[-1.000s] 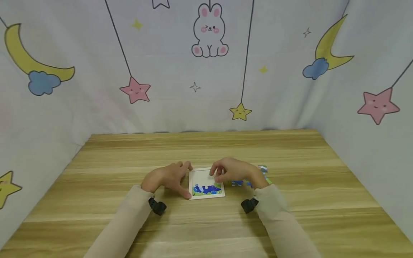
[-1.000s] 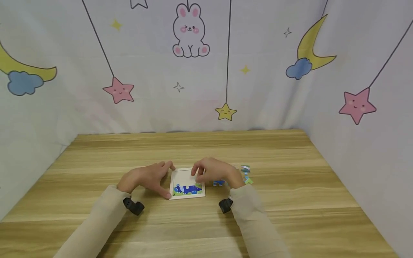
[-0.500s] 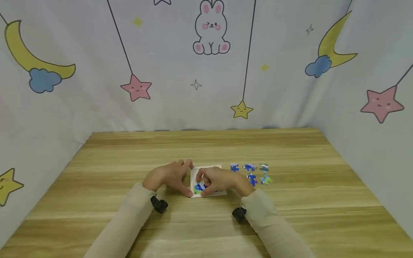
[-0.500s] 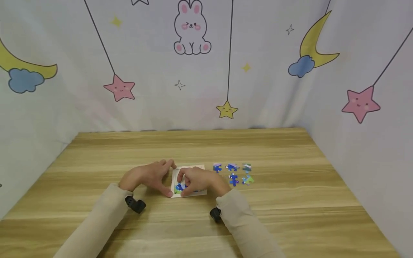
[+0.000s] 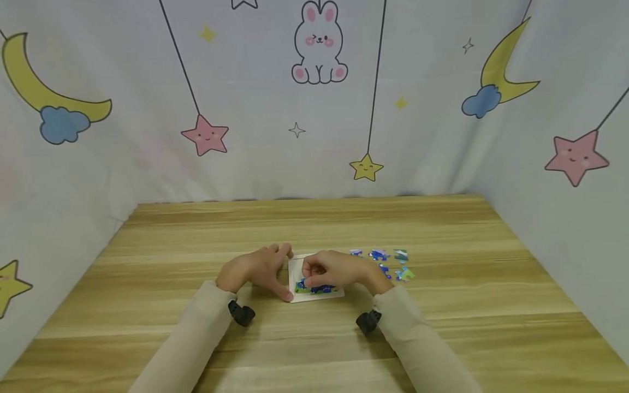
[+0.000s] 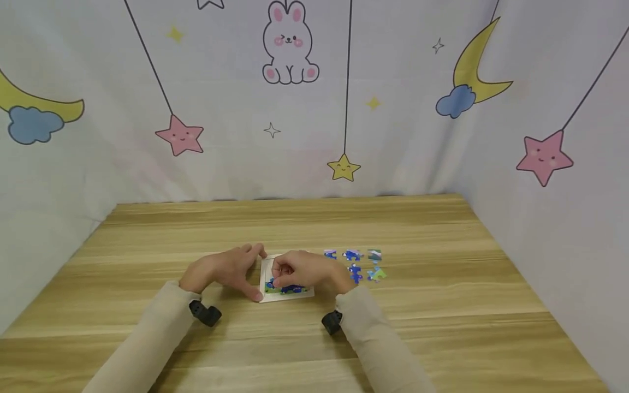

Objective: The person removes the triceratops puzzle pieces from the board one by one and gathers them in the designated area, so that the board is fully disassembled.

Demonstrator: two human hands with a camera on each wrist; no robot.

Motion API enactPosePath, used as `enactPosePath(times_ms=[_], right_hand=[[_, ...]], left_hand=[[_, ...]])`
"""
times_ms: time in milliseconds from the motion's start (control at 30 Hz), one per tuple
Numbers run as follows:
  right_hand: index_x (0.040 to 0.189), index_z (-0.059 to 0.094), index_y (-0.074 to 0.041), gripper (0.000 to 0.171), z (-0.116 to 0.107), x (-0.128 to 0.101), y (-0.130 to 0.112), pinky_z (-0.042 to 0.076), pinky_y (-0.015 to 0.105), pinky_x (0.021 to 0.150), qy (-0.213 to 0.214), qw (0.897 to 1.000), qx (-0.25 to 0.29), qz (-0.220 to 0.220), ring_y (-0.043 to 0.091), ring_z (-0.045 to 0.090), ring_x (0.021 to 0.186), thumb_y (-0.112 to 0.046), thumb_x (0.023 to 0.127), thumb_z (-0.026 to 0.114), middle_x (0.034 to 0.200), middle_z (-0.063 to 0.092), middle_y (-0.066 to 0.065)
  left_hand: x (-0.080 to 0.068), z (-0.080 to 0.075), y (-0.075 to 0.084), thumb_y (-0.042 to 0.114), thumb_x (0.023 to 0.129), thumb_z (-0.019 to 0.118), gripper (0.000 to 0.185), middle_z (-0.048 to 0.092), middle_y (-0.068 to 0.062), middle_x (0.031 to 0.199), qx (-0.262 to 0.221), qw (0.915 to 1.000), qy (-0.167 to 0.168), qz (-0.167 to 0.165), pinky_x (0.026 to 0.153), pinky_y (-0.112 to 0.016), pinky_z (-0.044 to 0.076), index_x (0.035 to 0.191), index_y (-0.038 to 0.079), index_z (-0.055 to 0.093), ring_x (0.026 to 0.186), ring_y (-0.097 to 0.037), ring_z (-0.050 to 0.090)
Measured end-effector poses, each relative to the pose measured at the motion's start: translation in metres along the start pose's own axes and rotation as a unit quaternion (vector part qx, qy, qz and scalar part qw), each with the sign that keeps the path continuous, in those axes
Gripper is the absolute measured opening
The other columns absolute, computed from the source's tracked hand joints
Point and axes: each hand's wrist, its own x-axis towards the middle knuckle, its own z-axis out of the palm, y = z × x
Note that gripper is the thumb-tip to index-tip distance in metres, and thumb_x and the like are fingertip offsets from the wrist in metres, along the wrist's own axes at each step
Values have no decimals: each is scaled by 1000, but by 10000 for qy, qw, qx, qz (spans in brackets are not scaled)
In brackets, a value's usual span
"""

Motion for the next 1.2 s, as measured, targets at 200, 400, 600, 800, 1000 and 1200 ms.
enactPosePath(times_ms=[200,400,600,800,1000,1200], right_hand=[[92,61,-9,10,-15,-14,-3,39,25,60,128,9993,-21,342,10,46,65,-9,101,59,78,54,-3],[110,62,-5,15,-6,-6,0,37,23,61,22,9979,-337,547,7,44,63,-15,99,65,74,52,-4],[111,58,-6,25,9,3,-4,35,21,58,224,9945,-709,734,6,42,57,-15,93,73,68,51,-5],[98,57,-8,13,9,2,-4,38,23,64,464,9937,-882,503,7,45,67,-10,95,70,77,51,-4],[94,60,-11,7,-13,-15,0,46,26,69,430,9970,-535,364,11,55,76,-12,100,63,87,60,-4],[94,64,-9,4,-40,-41,3,52,35,67,500,9975,-161,475,17,59,73,-11,98,65,87,64,1]], left_hand=[[-1,0,0,52,73,86,85,50,-14,116,-1,9999,-34,-127,93,-48,45,130,10,39,106,-31,52],[-1,1,-1,52,74,86,84,51,-14,115,14,10000,13,-34,91,-49,46,129,9,39,106,-33,54],[1,1,-1,50,75,86,82,51,-14,112,-16,9999,19,105,90,-49,46,128,8,39,104,-33,53],[3,1,0,51,74,86,83,50,-14,115,-15,10000,-9,35,91,-49,45,129,9,39,105,-33,52],[4,1,1,53,73,86,85,51,-14,117,-2,10000,-42,-64,93,-49,44,130,10,39,107,-32,52],[2,0,1,52,73,86,86,51,-14,117,14,10000,-4,-54,93,-49,44,131,9,39,107,-33,52]])
